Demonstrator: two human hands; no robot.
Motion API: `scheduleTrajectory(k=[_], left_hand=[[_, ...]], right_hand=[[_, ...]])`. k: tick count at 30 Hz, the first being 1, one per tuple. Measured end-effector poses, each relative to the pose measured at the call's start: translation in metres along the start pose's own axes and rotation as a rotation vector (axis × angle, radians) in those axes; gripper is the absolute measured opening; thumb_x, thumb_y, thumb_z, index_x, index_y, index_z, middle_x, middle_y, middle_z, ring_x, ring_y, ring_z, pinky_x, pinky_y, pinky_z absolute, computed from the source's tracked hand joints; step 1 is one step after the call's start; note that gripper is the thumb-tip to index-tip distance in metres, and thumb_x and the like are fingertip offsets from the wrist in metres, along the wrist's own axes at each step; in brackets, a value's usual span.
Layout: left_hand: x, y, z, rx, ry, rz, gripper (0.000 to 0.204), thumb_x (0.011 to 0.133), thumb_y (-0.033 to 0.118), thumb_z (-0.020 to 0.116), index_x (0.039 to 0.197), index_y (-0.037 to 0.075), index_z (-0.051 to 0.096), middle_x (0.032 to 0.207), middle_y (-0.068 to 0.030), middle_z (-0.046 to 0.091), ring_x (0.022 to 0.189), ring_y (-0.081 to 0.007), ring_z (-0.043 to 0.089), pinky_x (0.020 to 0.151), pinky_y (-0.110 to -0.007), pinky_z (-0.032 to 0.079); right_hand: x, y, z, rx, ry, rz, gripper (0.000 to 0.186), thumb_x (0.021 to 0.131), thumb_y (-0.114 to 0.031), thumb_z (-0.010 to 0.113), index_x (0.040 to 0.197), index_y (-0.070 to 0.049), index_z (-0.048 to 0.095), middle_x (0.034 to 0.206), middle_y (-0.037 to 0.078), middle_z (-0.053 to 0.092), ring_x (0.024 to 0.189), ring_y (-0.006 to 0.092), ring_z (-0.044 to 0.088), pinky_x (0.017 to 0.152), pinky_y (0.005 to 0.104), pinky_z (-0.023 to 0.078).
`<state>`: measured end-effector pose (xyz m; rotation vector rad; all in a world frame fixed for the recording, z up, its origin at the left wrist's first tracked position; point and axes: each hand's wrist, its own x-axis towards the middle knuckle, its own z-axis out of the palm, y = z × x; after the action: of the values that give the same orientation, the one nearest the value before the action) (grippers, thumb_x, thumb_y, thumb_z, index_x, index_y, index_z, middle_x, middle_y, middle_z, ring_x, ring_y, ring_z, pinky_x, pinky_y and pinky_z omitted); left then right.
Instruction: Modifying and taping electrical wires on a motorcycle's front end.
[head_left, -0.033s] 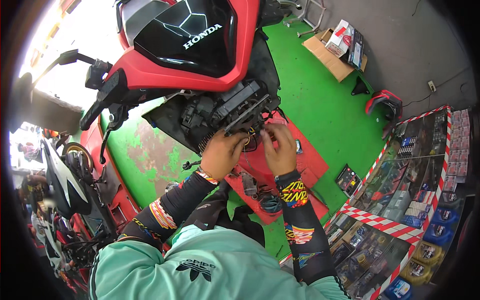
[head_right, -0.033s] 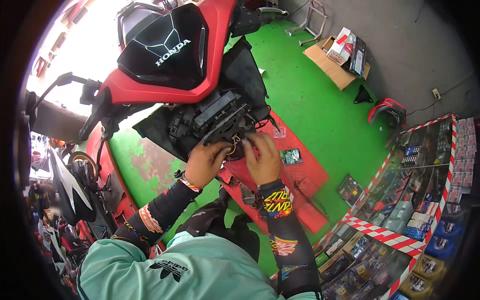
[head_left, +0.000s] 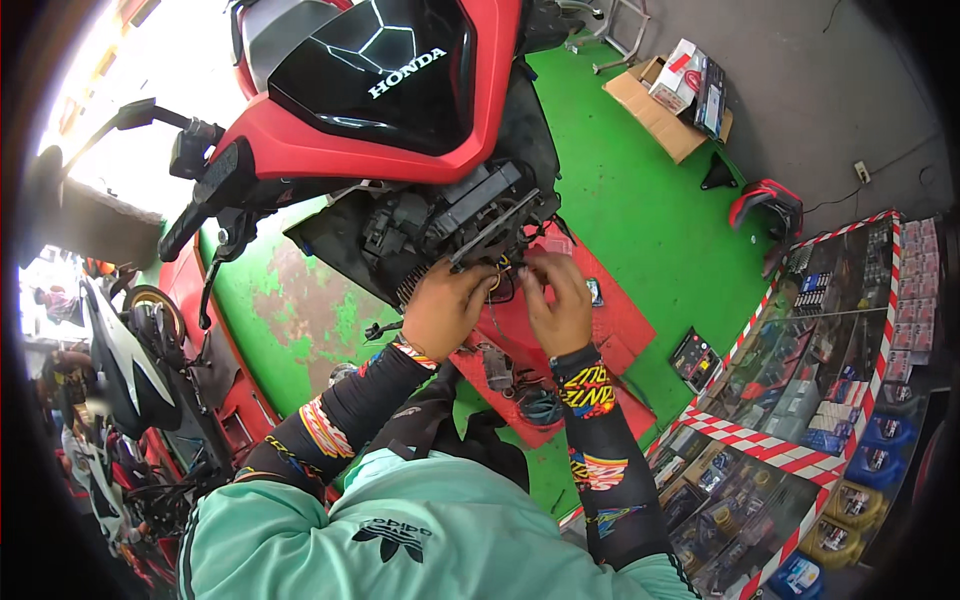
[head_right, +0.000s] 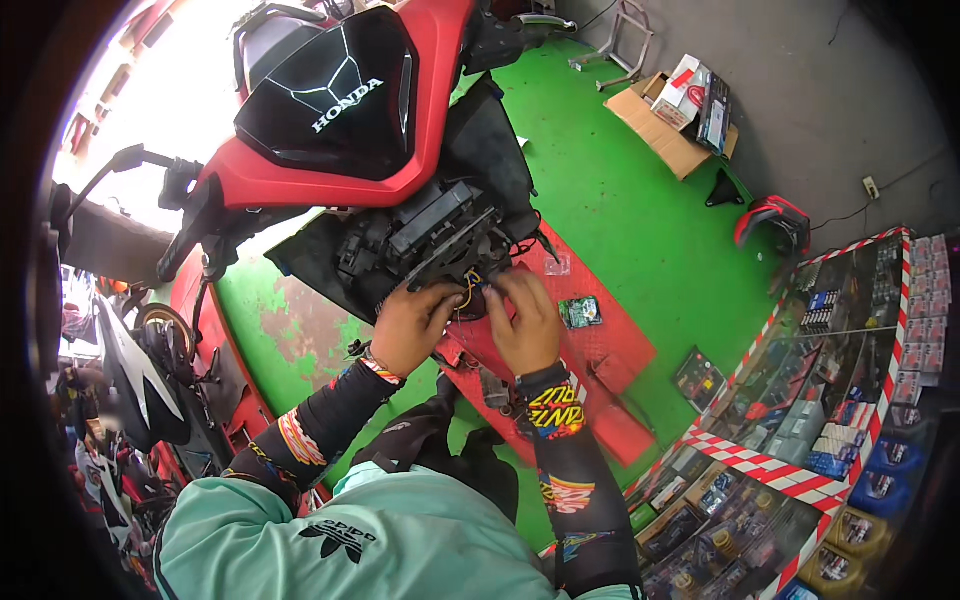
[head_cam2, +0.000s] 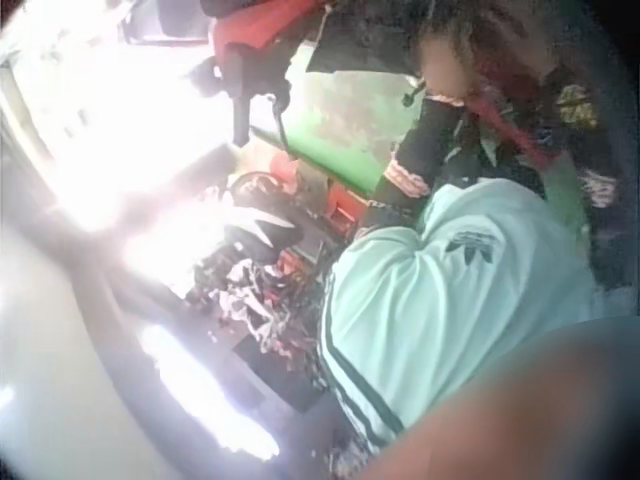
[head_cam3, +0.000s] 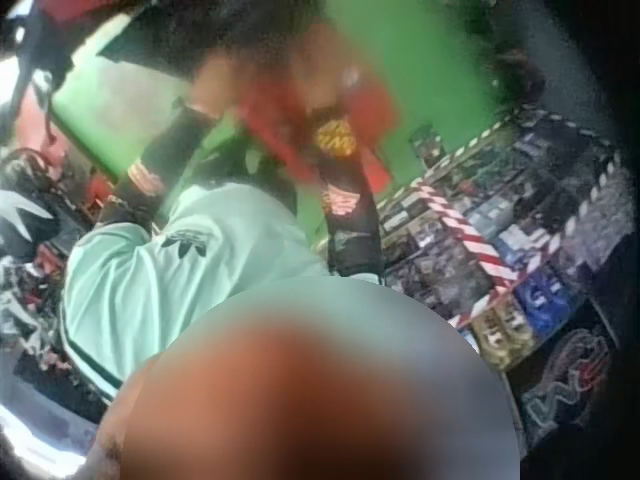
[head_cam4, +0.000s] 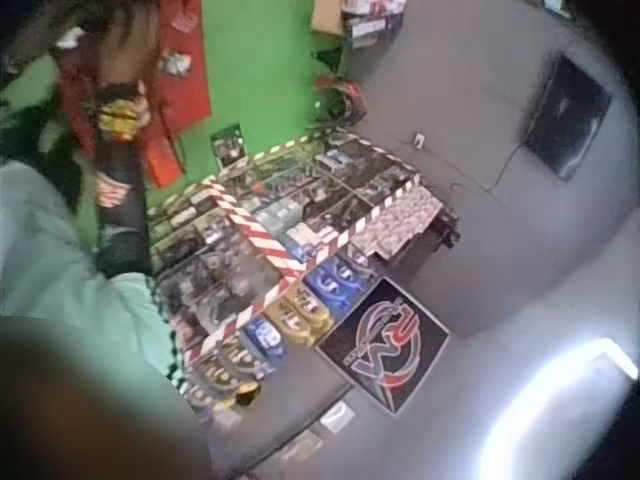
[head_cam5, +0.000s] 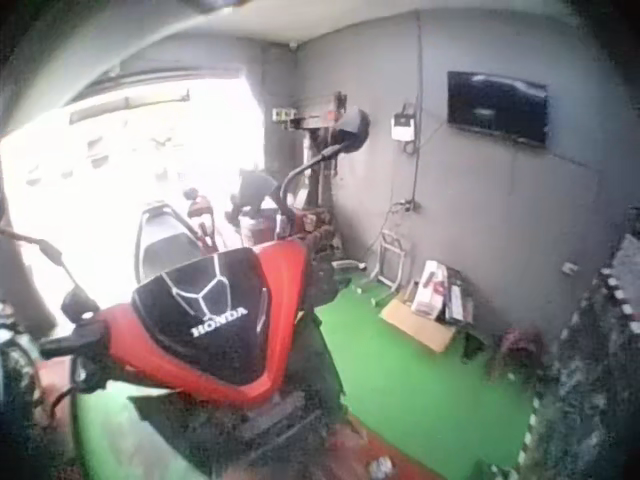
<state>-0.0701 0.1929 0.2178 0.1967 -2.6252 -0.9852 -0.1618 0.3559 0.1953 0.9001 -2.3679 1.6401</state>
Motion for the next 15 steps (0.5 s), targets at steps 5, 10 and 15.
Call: scheduleTrajectory(k=[5, 10, 15], left_hand=[[0.0, -0.003, 0.003, -0.042, -0.006, 0.03, 0.017, 0.094, 0.018, 0.067, 0.106, 0.009, 0.076, 0.091, -0.0199, 0.07, 0.084, -0.0382, 0.065, 0.076, -0.046, 0.054], [0.001, -0.009, -0.001, -0.087, -0.045, 0.043, 0.017, 0.094, 0.016, 0.066, 0.106, 0.008, 0.075, 0.088, -0.0176, 0.07, 0.083, -0.0372, 0.065, 0.075, -0.046, 0.054], [0.001, -0.013, -0.006, -0.142, -0.12, 0.036, 0.018, 0.094, 0.012, 0.064, 0.107, 0.005, 0.074, 0.096, -0.0153, 0.072, 0.087, -0.0371, 0.066, 0.081, -0.044, 0.053]], right_hand=[[-0.017, -0.01, -0.001, 0.029, -0.054, 0.01, 0.017, 0.087, -0.007, 0.075, 0.103, -0.001, 0.071, 0.101, 0.014, 0.068, 0.094, 0.0327, 0.068, 0.081, 0.0388, 0.055], [-0.012, -0.018, -0.002, -0.019, -0.101, 0.096, 0.015, 0.086, -0.011, 0.078, 0.097, -0.002, 0.074, 0.093, 0.013, 0.07, 0.082, 0.0307, 0.069, 0.072, 0.0388, 0.055], [-0.003, -0.028, -0.007, -0.113, -0.191, 0.128, 0.016, 0.087, -0.016, 0.078, 0.095, -0.003, 0.076, 0.087, 0.015, 0.07, 0.076, 0.033, 0.068, 0.067, 0.0401, 0.054]])
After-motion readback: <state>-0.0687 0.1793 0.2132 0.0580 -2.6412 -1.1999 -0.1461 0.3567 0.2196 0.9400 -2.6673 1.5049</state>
